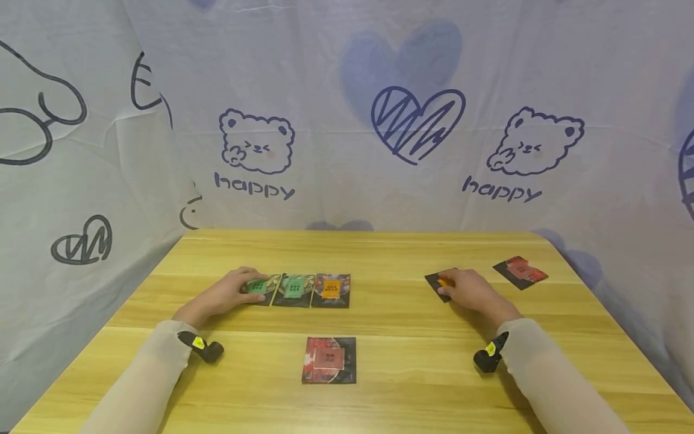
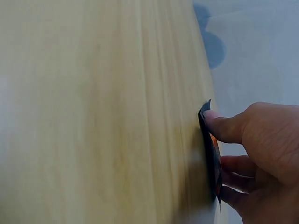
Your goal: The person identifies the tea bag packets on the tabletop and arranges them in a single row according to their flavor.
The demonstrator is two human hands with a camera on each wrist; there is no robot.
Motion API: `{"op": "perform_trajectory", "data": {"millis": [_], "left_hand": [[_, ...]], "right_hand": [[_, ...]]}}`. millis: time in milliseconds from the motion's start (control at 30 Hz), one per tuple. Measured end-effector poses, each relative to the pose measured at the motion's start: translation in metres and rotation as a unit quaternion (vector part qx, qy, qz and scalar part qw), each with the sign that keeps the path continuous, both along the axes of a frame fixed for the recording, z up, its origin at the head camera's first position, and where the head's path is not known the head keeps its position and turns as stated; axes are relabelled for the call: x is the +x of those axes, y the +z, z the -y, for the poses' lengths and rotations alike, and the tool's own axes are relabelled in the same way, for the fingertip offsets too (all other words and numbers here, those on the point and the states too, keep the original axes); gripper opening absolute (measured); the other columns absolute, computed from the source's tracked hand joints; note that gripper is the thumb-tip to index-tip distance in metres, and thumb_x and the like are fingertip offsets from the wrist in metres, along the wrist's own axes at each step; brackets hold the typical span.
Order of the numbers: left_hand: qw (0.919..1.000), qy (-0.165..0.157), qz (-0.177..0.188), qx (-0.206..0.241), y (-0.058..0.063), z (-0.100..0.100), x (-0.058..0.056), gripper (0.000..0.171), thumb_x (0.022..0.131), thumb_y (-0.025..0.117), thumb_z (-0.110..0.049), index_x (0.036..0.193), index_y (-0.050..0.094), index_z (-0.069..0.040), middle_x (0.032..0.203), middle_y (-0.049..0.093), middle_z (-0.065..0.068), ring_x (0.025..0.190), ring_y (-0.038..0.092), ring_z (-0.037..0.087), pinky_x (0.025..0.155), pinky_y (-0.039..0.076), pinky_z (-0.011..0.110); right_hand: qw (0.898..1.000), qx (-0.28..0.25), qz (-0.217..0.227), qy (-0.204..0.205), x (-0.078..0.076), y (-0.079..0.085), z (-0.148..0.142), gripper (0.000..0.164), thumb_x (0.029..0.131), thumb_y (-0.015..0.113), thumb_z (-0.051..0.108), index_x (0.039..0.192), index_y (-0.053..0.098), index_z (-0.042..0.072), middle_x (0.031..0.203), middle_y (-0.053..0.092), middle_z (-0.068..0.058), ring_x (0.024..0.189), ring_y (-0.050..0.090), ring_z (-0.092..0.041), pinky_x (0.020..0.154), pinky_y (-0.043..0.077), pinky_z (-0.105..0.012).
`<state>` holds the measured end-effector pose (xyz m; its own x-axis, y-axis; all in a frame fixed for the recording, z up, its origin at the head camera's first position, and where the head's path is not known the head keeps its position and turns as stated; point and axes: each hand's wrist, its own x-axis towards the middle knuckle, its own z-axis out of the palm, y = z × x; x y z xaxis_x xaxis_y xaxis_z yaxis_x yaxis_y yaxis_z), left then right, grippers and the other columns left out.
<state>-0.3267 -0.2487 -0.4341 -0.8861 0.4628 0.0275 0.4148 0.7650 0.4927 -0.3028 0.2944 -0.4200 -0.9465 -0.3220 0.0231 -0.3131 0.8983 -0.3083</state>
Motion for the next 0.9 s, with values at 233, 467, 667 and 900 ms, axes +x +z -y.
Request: {"op": "perform_trajectory", "data": {"millis": [233, 467, 667, 900], "left_hand": [[1.0000, 0.003, 0.004, 0.000, 0.002, -0.001, 0.001, 0.056, 0.092, 0.067, -0.040, 0.141, 0.055, -0.014, 0.146, 0.039, 0.020, 0.133, 0.034, 0.043, 0.105, 0.032, 0.060], [1.0000, 0.002, 0.006, 0.003, 0.001, -0.001, 0.001, 0.056, 0.092, 0.068, -0.039, 0.141, 0.055, -0.014, 0.145, 0.040, 0.020, 0.133, 0.034, 0.043, 0.105, 0.032, 0.060], [1.0000, 0.002, 0.004, 0.006, 0.001, -0.001, 0.001, 0.056, 0.092, 0.068, -0.039, 0.140, 0.055, -0.014, 0.145, 0.040, 0.020, 0.133, 0.034, 0.043, 0.106, 0.032, 0.060], [1.0000, 0.001, 0.006, 0.008, 0.001, -0.001, 0.002, 0.055, 0.092, 0.068, -0.038, 0.140, 0.055, -0.013, 0.145, 0.039, 0.021, 0.133, 0.034, 0.043, 0.106, 0.031, 0.060]], "right_hand": [[0.998, -0.045, 0.007, 0.031, -0.001, -0.003, 0.010, 0.043, 0.096, 0.064, 0.022, 0.131, 0.058, -0.004, 0.130, 0.055, -0.029, 0.122, 0.048, -0.049, 0.100, 0.038, -0.061], [0.997, -0.062, -0.012, 0.052, -0.002, -0.006, 0.020, 0.042, 0.095, 0.067, 0.026, 0.125, 0.061, -0.002, 0.125, 0.057, -0.026, 0.117, 0.051, -0.045, 0.098, 0.040, -0.059], [0.993, -0.081, 0.000, 0.086, -0.004, -0.010, 0.026, 0.041, 0.095, 0.067, 0.026, 0.126, 0.061, 0.001, 0.128, 0.054, -0.022, 0.118, 0.050, -0.042, 0.098, 0.040, -0.057], [0.990, -0.084, 0.023, 0.115, -0.006, -0.011, 0.034, 0.042, 0.095, 0.067, 0.030, 0.128, 0.060, 0.004, 0.133, 0.049, -0.021, 0.120, 0.049, -0.039, 0.099, 0.040, -0.056]]}}
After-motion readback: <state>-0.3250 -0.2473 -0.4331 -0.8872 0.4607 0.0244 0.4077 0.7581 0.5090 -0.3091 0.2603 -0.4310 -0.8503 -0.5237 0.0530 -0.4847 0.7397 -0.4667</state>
